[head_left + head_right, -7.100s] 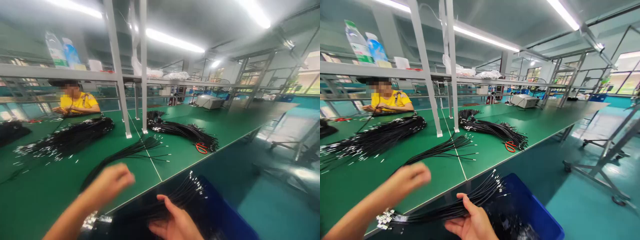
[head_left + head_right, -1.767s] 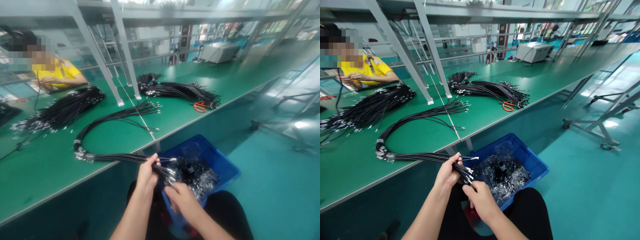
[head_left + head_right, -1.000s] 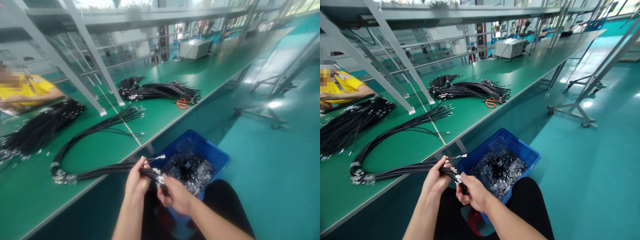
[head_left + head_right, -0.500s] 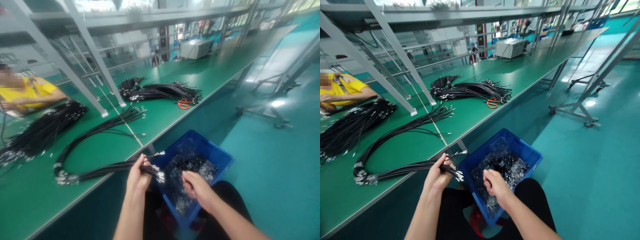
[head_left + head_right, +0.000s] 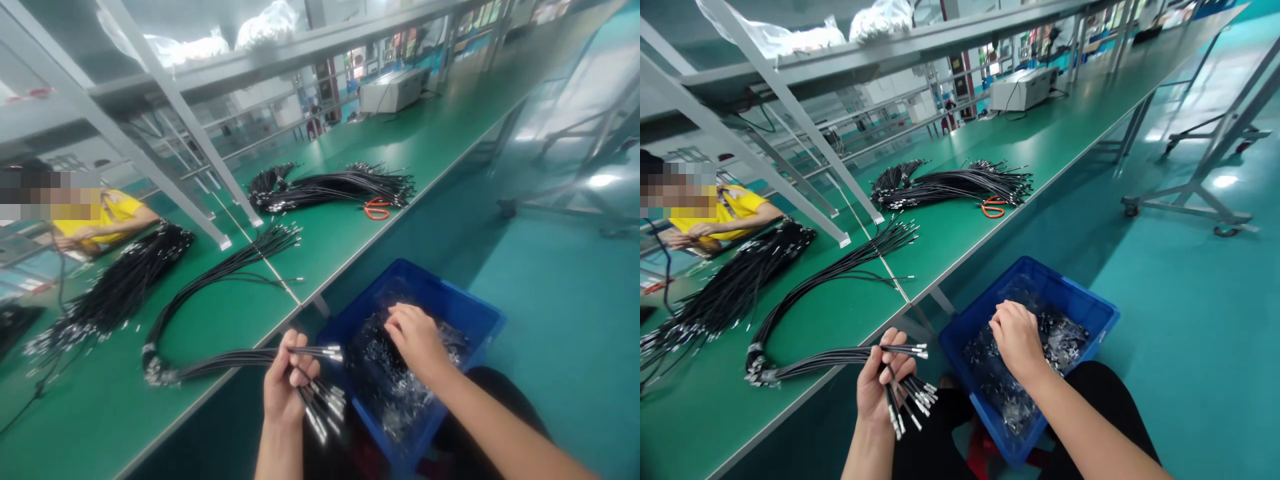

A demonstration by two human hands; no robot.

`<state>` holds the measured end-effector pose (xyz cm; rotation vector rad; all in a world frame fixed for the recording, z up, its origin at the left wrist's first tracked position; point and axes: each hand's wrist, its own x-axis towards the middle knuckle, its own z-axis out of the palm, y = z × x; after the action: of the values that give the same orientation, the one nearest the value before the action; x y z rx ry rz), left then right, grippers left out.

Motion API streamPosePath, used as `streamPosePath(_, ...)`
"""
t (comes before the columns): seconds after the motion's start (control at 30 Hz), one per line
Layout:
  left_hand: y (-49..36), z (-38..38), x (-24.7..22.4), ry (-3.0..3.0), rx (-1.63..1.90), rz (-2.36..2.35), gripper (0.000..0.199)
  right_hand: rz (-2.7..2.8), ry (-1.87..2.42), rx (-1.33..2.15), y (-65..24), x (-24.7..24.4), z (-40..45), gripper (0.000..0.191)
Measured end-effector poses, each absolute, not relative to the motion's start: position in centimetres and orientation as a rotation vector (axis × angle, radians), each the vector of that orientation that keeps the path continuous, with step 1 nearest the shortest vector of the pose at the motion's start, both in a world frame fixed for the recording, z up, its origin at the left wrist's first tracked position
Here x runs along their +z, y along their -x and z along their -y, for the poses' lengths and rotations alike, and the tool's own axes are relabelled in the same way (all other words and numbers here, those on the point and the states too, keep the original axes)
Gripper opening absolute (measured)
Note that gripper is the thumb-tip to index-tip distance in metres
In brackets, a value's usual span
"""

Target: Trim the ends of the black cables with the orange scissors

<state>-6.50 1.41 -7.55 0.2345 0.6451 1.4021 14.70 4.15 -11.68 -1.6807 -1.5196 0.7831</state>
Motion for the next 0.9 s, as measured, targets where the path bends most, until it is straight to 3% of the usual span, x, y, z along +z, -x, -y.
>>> streamPosePath(0.2, 6.3, -0.7, -8.7, -0.357, 1.339, -0.664, 0.035, 1.584, 1.393, 0.961, -13.1, -6.9, -3.8, 0.035)
streamPosePath(0.33, 6.0, -1.6, -8.9, -0.4, 1.326, -0.788, 0.023, 1.772, 1.202, 1.221, -11.0, -4.4, -4.0, 0.019)
streamPosePath(0.43, 6.1, -2.8, -8.3, -0.474, 1.339, -0.905, 0.013, 1.874, 1.187, 1.376, -9.4, -4.0, -4.7, 0.033)
streamPosePath(0.47, 6.3, -3.1, -8.1, -0.512, 1.323, -0.941, 0.012, 1.889, 1.204, 1.41, -9.0, -4.1, -4.9, 0.029)
streamPosePath(0.6, 7.9, -2.5, -6.9, -0.704, 1.07, -1.073, 0.026, 1.899, 1.281, 1.427, -8.7, -4.1, -5.1, 0.007)
streamPosePath(0.77, 10.8, 0.8, -6.3, -0.948, 0.69, -1.257, 0.013, 1.842, 1.347, 1.361, -9.1, -4.2, -4.8, 0.009)
streamPosePath(0.9, 9.8, 4.2, -7.1, -1.037, 0.733, -1.472, 0.007, 1.776, 1.368, 1.346, -9.4, -5.0, -4.9, 0.016)
